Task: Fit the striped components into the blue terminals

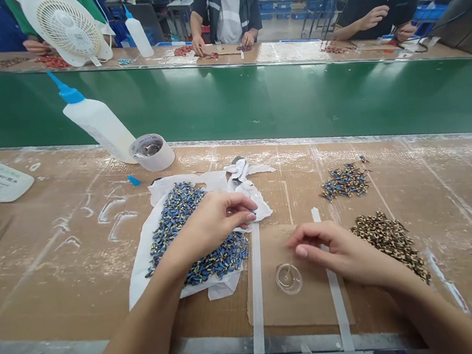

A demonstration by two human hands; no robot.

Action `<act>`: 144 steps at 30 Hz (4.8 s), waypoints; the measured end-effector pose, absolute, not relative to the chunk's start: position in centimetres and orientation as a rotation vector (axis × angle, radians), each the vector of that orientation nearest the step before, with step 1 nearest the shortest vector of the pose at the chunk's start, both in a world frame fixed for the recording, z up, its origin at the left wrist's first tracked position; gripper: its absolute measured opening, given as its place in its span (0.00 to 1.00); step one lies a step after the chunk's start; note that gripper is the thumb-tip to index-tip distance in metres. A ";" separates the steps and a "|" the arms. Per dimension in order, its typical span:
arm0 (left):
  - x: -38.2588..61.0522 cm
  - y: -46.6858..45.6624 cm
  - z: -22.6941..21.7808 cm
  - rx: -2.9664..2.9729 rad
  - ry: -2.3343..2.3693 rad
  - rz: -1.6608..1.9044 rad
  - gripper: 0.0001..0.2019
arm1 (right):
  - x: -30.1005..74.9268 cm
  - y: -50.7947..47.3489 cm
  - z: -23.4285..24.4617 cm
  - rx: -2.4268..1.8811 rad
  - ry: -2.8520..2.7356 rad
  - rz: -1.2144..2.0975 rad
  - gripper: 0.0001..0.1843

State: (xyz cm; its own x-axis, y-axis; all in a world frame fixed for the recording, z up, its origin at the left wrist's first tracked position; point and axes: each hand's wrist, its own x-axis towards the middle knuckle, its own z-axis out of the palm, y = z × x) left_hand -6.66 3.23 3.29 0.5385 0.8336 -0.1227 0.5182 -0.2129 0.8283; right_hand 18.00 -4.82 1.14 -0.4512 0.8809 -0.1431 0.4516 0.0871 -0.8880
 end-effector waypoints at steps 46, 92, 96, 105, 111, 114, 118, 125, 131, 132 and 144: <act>-3.1 1.8 0.3 1.859 0.850 0.515 0.02 | 16.4 -5.9 1.2 -1.009 -2.136 1.228 0.06; -1.8 0.5 -1.0 1.774 0.777 0.417 0.02 | 18.4 -5.4 -0.6 -1.389 -1.637 0.839 0.05; -1.8 0.5 -1.0 1.781 0.772 0.418 0.03 | 18.4 -5.3 -0.6 -1.383 -1.664 0.838 0.06; -1.9 0.5 -1.3 1.780 0.764 0.412 0.03 | 18.3 -5.4 -0.1 -1.358 -1.830 0.650 0.02; -1.9 0.5 -1.1 1.794 0.756 0.426 0.02 | 18.2 -5.4 0.2 -1.349 -1.880 0.615 0.02; -1.9 0.5 -1.0 1.815 0.750 0.421 0.02 | 18.3 -5.5 0.2 -1.331 -1.893 0.628 0.02; -1.9 0.6 -1.0 1.836 0.742 0.438 0.01 | 18.5 -5.7 0.2 -1.319 -1.866 0.651 0.03; -2.1 0.7 -0.7 1.823 0.771 0.468 0.02 | 18.4 -6.4 1.9 -1.114 -1.846 1.079 0.05; -2.2 0.9 -0.6 1.810 0.800 0.451 0.01 | 17.1 -6.7 2.4 -1.063 -2.192 1.137 0.07; -2.2 0.9 -0.6 1.803 0.803 0.450 0.01 | 17.0 -6.7 2.3 -1.078 -2.213 1.121 0.08; -2.1 1.2 -0.5 1.761 0.823 0.421 0.01 | 26.2 -4.5 3.0 -1.784 -1.998 0.804 0.11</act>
State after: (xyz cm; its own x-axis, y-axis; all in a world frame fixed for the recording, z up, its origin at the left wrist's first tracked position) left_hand -2.09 1.17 -0.48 0.6966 0.7083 -0.1146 0.3216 -0.1655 0.9323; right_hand 26.21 -4.52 2.99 -0.1512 0.9819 -0.1145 0.7878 0.0498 -0.6140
